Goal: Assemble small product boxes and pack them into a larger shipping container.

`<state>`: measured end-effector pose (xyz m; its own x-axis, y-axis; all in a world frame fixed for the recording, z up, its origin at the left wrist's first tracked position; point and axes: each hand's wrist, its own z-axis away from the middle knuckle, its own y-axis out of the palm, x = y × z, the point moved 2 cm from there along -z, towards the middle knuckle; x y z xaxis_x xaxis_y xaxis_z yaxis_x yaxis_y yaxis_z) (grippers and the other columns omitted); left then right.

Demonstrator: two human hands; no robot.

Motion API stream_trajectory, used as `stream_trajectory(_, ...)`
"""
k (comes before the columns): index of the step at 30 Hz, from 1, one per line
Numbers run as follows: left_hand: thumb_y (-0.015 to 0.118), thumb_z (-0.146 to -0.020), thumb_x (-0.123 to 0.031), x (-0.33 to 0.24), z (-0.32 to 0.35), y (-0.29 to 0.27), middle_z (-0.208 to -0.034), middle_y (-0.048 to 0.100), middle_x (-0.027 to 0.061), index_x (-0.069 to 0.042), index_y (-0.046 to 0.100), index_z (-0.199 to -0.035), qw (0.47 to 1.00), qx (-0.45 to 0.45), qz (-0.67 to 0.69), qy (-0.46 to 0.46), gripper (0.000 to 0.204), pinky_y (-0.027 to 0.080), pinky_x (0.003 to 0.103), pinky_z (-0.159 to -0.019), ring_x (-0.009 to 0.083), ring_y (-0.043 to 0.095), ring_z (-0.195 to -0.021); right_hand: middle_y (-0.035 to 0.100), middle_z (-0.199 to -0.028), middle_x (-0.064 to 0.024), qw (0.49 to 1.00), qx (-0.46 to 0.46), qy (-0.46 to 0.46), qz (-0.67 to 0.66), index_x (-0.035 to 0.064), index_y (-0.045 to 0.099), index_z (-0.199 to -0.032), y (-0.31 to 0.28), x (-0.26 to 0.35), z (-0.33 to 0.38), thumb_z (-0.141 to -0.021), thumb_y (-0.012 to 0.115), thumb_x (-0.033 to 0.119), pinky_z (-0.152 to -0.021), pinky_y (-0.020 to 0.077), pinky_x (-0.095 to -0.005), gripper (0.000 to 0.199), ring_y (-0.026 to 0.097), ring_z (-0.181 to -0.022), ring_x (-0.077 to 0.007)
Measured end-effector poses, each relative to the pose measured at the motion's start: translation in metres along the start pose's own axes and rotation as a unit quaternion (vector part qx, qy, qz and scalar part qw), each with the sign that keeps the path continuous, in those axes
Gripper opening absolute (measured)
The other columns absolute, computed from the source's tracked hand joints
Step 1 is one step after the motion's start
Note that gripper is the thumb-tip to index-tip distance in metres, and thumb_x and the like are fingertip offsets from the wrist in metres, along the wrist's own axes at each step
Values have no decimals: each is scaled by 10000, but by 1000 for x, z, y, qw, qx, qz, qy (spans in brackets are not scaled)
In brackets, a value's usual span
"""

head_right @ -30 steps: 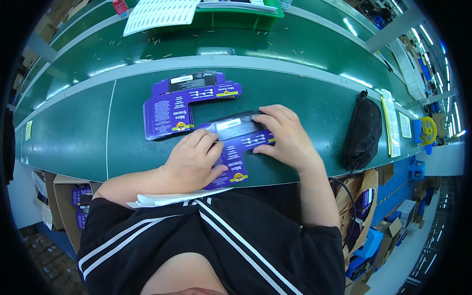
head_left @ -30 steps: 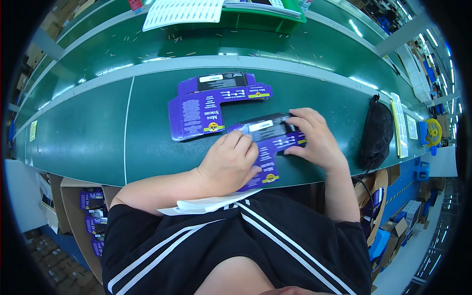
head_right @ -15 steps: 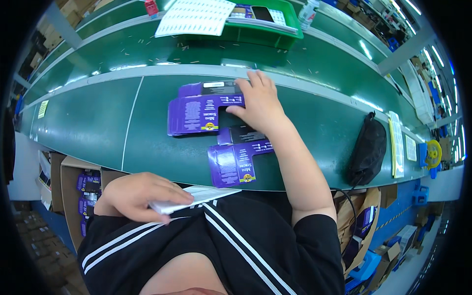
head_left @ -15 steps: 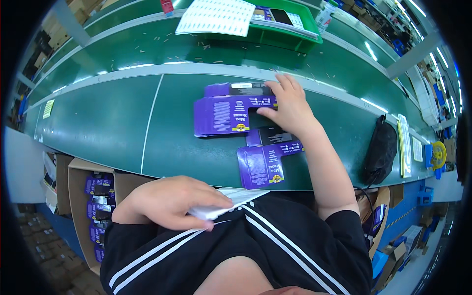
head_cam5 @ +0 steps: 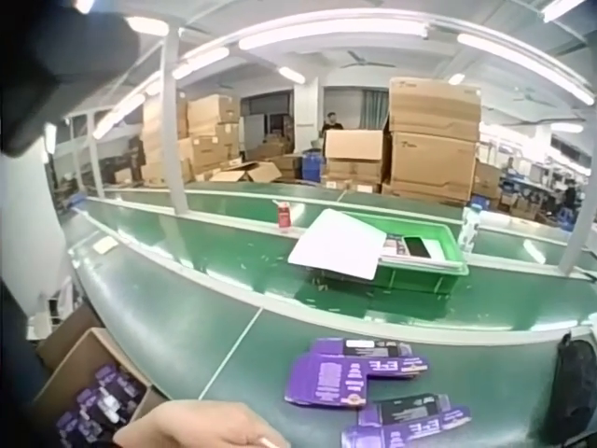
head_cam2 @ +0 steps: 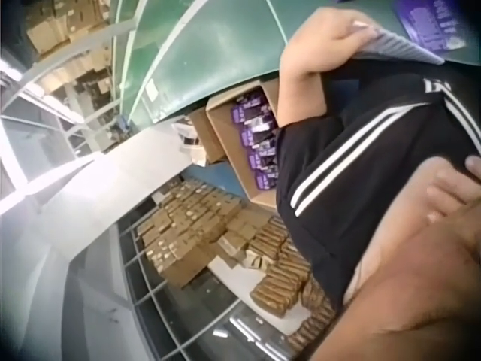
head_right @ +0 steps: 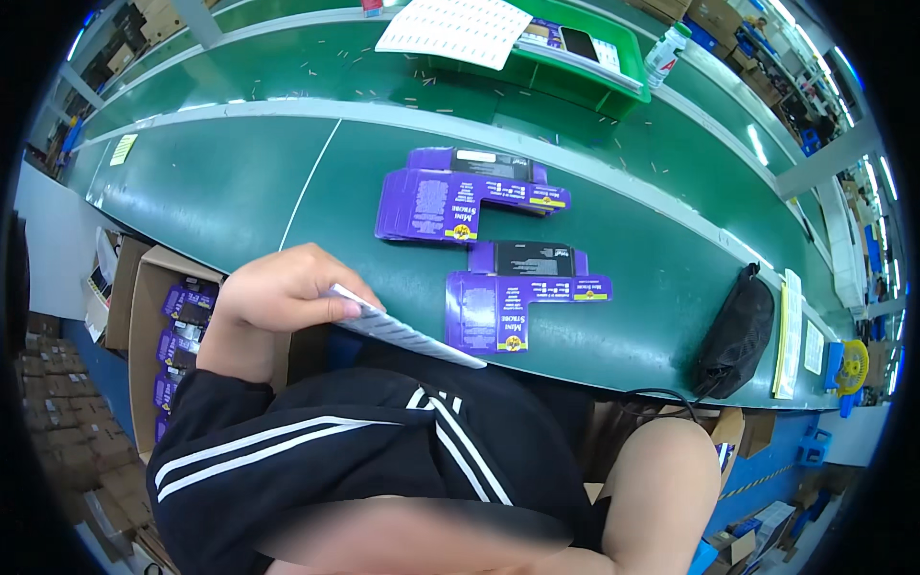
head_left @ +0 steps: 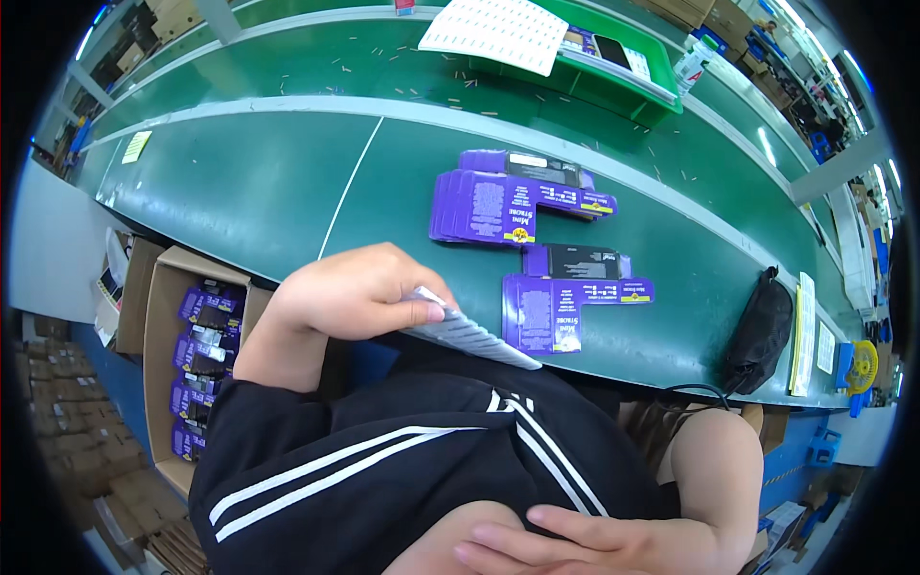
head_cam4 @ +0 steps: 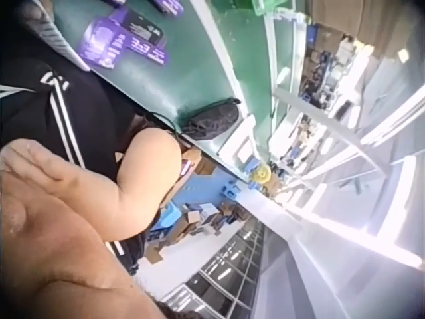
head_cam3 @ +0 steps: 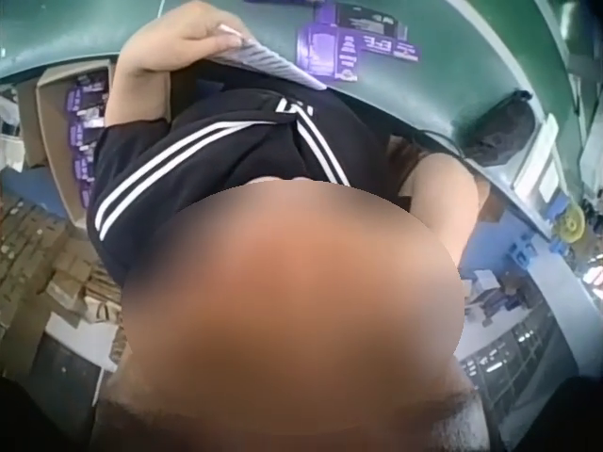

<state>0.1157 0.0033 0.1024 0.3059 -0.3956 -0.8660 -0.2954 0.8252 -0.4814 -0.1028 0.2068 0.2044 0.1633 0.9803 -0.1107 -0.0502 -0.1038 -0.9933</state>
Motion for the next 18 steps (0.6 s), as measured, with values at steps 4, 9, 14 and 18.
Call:
stream_trajectory(4,593,-917,-87,-5,-2,-3,-796,692,112,1,700,-982,998,-36,-8,53,153,463,322,-597,249,585,-612,414,-1403,-307,993,-23,-118,-17,-109,509,-1240,-15,-7,27,-854,467,139,-1158,300,-512,461,330,-1361,-442)
stream_trajectory(9,591,-916,-99,-13,-7,-6,-740,664,127,6,684,-923,995,-51,-59,55,140,445,339,-566,261,557,-578,648,-1129,-145,889,-177,-14,-422,6,667,-1052,40,-33,35,-850,622,60,-729,509,-322,214,628,-894,-228)
stream_trajectory(14,598,-902,-68,-15,-8,-6,-753,672,118,8,670,-908,994,-47,-95,17,105,438,314,-561,246,556,-574,625,-902,-96,661,-337,474,-474,-11,678,-1069,145,-93,-10,-803,698,-5,-685,465,-259,266,570,-788,-187)
stream_trajectory(18,599,-894,-57,-16,-7,-6,-746,670,112,6,666,-904,992,-58,-107,-9,92,437,308,-559,242,548,-565,625,-880,-81,658,-302,480,-496,-5,687,-1036,171,-91,-21,-801,700,-17,-682,473,-270,235,570,-766,-183)
